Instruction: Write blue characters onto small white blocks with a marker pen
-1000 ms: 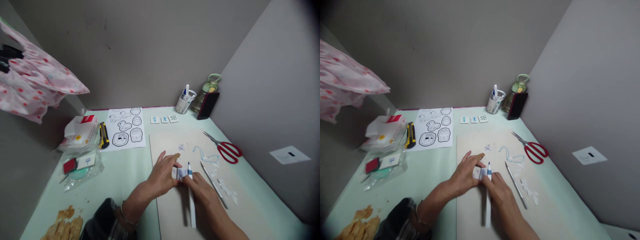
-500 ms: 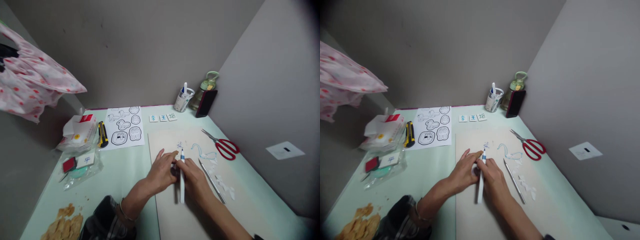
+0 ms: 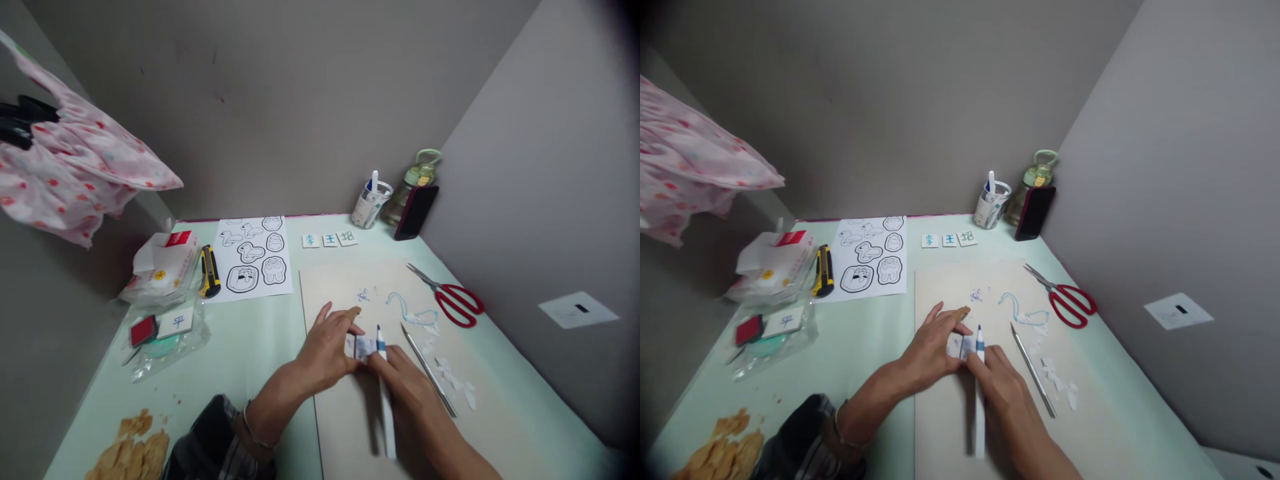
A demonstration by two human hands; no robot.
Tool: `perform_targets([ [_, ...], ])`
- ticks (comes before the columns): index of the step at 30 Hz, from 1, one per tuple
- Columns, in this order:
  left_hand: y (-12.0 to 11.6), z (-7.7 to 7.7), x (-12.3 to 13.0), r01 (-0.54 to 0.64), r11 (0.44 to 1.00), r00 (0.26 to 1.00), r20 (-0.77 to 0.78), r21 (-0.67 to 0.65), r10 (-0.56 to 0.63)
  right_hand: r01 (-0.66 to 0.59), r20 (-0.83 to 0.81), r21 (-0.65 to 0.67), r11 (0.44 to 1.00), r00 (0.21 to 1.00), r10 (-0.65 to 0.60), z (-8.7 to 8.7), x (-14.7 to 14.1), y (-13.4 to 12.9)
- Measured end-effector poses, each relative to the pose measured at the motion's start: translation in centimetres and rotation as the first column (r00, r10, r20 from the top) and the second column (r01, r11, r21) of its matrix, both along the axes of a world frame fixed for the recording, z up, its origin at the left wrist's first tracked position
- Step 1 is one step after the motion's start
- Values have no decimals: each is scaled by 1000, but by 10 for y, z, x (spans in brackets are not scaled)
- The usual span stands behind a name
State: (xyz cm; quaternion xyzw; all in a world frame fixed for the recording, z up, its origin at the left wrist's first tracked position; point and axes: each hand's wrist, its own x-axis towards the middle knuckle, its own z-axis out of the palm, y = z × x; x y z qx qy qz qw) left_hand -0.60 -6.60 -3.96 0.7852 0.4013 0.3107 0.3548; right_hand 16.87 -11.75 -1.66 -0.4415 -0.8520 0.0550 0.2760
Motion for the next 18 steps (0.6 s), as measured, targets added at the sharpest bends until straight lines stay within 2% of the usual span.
perform_targets([
  [6, 0, 0, 1, -20, 1000, 1000, -12, 4, 20, 26, 6, -21, 999, 1000, -26, -4, -6, 12],
  [11, 0, 1, 0, -1, 1000, 1000, -5, 7, 1, -17, 2, -43, 999, 1000, 17, 2, -2, 4],
  [18, 0, 0, 0, -13, 1000, 1000, -6, 11, 13, -5, -14, -43, 999, 1000, 4, 2, -6, 9],
])
